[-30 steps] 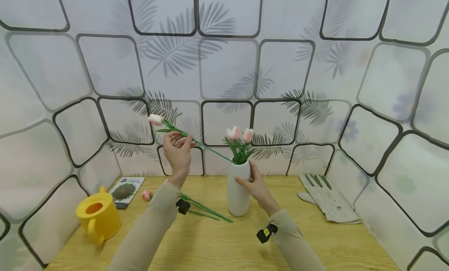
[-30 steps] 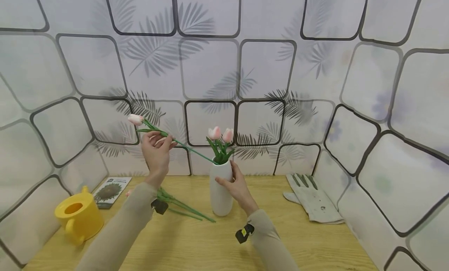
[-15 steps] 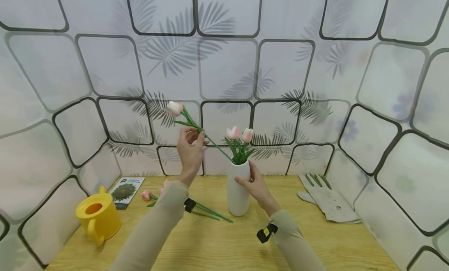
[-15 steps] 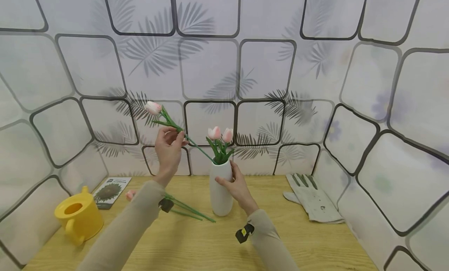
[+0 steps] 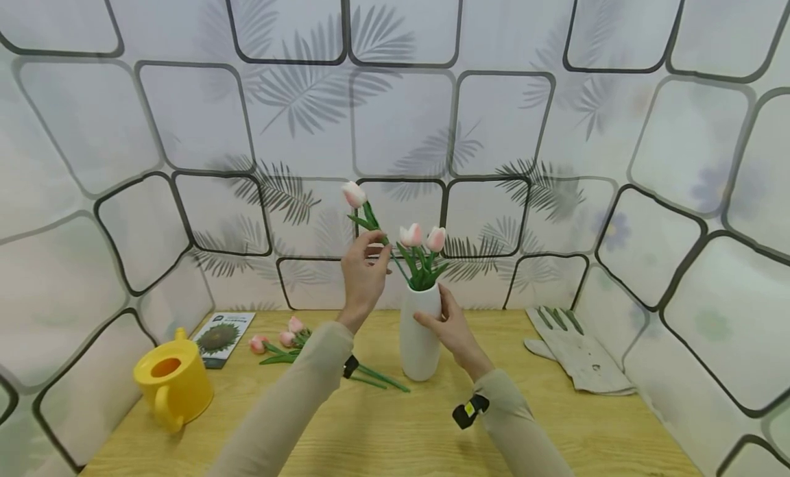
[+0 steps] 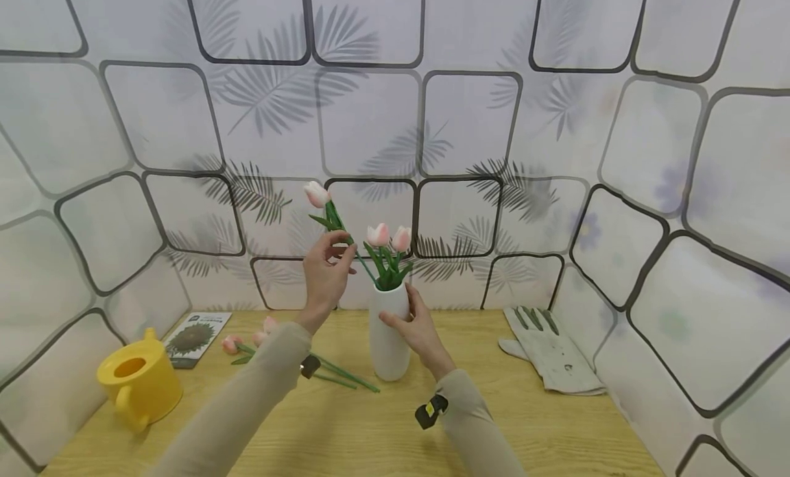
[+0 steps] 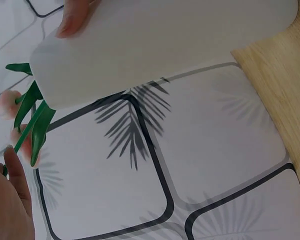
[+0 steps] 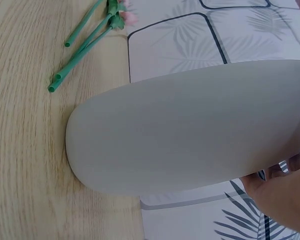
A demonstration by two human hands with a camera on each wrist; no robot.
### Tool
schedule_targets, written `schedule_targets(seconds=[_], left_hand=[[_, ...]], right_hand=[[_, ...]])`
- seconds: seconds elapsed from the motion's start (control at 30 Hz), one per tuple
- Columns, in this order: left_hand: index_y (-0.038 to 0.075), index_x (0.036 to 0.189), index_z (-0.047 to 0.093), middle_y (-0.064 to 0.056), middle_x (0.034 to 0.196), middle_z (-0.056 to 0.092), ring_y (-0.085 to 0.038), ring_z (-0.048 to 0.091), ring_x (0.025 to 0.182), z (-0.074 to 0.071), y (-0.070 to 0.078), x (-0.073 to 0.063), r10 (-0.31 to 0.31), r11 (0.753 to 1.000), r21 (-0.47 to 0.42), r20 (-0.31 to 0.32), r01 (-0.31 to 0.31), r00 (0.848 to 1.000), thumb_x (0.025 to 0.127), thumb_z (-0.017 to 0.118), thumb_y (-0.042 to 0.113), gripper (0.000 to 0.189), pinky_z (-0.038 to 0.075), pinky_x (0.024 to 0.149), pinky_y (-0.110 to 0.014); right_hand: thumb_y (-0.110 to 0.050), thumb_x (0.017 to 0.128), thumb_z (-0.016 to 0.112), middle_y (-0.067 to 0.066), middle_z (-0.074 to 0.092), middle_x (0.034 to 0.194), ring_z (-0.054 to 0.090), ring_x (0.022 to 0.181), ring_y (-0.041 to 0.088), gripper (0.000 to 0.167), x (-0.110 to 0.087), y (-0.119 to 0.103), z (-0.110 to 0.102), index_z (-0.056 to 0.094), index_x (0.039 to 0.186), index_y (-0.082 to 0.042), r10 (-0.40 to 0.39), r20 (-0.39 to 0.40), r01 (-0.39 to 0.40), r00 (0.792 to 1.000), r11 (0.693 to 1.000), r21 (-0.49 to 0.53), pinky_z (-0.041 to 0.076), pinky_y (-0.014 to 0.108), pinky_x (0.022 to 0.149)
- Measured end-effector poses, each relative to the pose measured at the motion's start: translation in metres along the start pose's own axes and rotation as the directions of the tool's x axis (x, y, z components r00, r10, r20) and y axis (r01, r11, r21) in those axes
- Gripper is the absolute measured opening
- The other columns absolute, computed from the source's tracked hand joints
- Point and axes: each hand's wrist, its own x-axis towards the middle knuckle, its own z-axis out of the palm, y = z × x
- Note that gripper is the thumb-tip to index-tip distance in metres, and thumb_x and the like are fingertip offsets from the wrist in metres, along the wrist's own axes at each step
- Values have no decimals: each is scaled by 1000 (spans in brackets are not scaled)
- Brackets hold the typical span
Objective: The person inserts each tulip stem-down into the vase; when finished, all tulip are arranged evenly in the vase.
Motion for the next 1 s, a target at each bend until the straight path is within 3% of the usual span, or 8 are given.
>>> schedule_targets(seconds=[0.27,0.5,0.77,1.0], left_hand=[[1,105,68,-14,103,68,-27,72,79,12,-7,-14,19,995,98,53,-24,998,86,72,-1,19,54,46,-19],[4,100,71,-11,99,73,-23,72,77,19,-14,-22,33,977,205,84,-50,996,85,74,2,15,57,55,-25],[3,98,71,-12,96,74,-26,72,79,25,-17,-29,-61,981,191,105,40,993,84,72,-2,15,58,61,-30],[6,98,70,-10,91,74,-23,71,85,26,-18,-29,-136,980,164,141,112,981,88,68,2,11,56,67,-28]], right_hand=[[-17,93,69,18,39,152,43,135,38,80,-1,-2,2,20,156,-13,-1,-6,2,1000,1000,17,39,57,109],[-16,92,69,18,38,153,42,137,38,81,-1,1,1,20,156,-13,3,-11,-3,1000,1000,13,38,56,110],[-17,93,69,19,36,154,40,137,40,82,-1,2,0,17,157,-12,4,3,-4,1000,1000,-7,38,58,110],[-16,93,69,18,34,155,38,139,39,83,0,0,0,17,157,-12,5,6,-5,1000,1000,2,36,57,112]])
